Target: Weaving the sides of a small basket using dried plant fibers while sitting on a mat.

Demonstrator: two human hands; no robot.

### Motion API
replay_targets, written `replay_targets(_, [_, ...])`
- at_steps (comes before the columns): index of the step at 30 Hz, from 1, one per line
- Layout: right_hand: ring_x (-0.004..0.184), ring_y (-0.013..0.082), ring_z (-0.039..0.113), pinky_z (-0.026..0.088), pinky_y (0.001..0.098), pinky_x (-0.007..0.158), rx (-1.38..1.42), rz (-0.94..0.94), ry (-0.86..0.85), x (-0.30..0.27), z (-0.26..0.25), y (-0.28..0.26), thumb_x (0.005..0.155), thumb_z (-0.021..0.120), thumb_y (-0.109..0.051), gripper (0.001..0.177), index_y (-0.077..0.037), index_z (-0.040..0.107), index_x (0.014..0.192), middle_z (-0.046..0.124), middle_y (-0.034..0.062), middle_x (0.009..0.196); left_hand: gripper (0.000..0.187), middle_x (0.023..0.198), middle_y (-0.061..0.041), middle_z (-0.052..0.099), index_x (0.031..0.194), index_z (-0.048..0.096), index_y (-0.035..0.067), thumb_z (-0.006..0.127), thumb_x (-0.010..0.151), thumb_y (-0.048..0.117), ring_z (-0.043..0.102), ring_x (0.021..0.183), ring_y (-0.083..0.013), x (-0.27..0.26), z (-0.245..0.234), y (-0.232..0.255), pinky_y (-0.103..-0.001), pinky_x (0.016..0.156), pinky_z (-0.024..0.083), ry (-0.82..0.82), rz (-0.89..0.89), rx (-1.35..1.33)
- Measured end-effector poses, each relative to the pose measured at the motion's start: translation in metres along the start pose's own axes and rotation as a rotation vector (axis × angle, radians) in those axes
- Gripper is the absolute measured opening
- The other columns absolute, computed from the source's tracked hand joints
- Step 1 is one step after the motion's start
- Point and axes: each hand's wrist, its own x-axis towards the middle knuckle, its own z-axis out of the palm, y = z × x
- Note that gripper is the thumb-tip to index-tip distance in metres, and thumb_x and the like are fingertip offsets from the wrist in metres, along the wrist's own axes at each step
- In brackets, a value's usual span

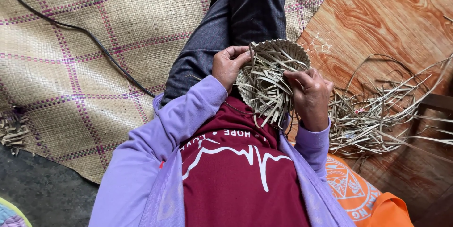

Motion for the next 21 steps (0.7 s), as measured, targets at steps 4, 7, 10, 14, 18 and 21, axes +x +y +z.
replay_targets(4, [0.089,0.0234,0.062,0.035,0.0412,0.089,0.072,0.045,-0.012,-0.002,-0.001,0.009,0.103,0.075,-0.014,0.018,-0.029,0.081,0.11,0.059,0.0042,0.087,0.025,0.082,-0.013,0.077,0.1,0.082,0.004,0.091,0.08,0.015,0.073,0.075,-0.0147,0.002,-0.001,0.0,-0.031,0.068,0.064,0.005,-0.003,-0.007])
replay_targets(7, [0.079,0.0316,0.062,0.045,0.0409,0.079,0.167,0.009,0.01,0.002,-0.014,-0.012,0.099,0.076,-0.001,0.02,-0.018,0.083,0.106,0.057,0.0129,0.081,0.024,0.081,-0.013,0.077,0.101,0.082,0.004,0.091,0.08,0.013,0.073,0.075,-0.0145,0.003,-0.002,-0.002,-0.03,0.067,0.065,-0.001,-0.005,-0.006])
replay_targets(10, [0.079,0.0309,0.063,0.048,0.0395,0.077,0.221,0.001,0.03,0.002,-0.011,-0.004,0.097,0.077,-0.001,0.021,-0.019,0.083,0.107,0.057,0.0123,0.083,0.023,0.081,-0.013,0.076,0.101,0.081,0.002,0.089,0.081,0.011,0.072,0.076,-0.0151,0.008,-0.003,-0.005,-0.03,0.068,0.064,0.009,-0.012,-0.023])
replay_targets(14, [0.084,0.0169,0.061,0.049,0.0311,0.081,0.46,0.044,0.094,0.001,-0.002,0.003,0.095,0.078,0.0,0.021,-0.014,0.081,0.11,0.062,0.0093,0.089,0.02,0.079,-0.012,0.076,0.096,0.082,0.006,0.091,0.08,0.012,0.072,0.075,-0.0136,0.01,-0.004,-0.011,-0.029,0.067,0.064,-0.001,-0.005,-0.032])
replay_targets(18, [0.083,0.0109,0.056,0.049,0.0288,0.078,0.572,0.061,0.082,-0.001,-0.012,-0.013,0.097,0.075,0.002,0.019,-0.009,0.081,0.111,0.064,0.0075,0.089,0.015,0.079,-0.01,0.076,0.094,0.082,0.01,0.09,0.082,0.014,0.071,0.076,-0.0116,0.009,-0.003,-0.006,-0.028,0.068,0.064,-0.014,0.012,0.034])
replay_targets(21, [0.083,0.0101,0.054,0.048,0.0279,0.078,0.59,0.067,0.025,-0.005,-0.021,-0.01,0.098,0.073,0.002,0.02,-0.008,0.08,0.114,0.064,0.0059,0.089,0.014,0.079,-0.009,0.076,0.094,0.082,0.01,0.089,0.083,0.015,0.071,0.076,-0.0118,0.005,-0.001,-0.006,-0.028,0.069,0.064,-0.012,-0.009,0.017])
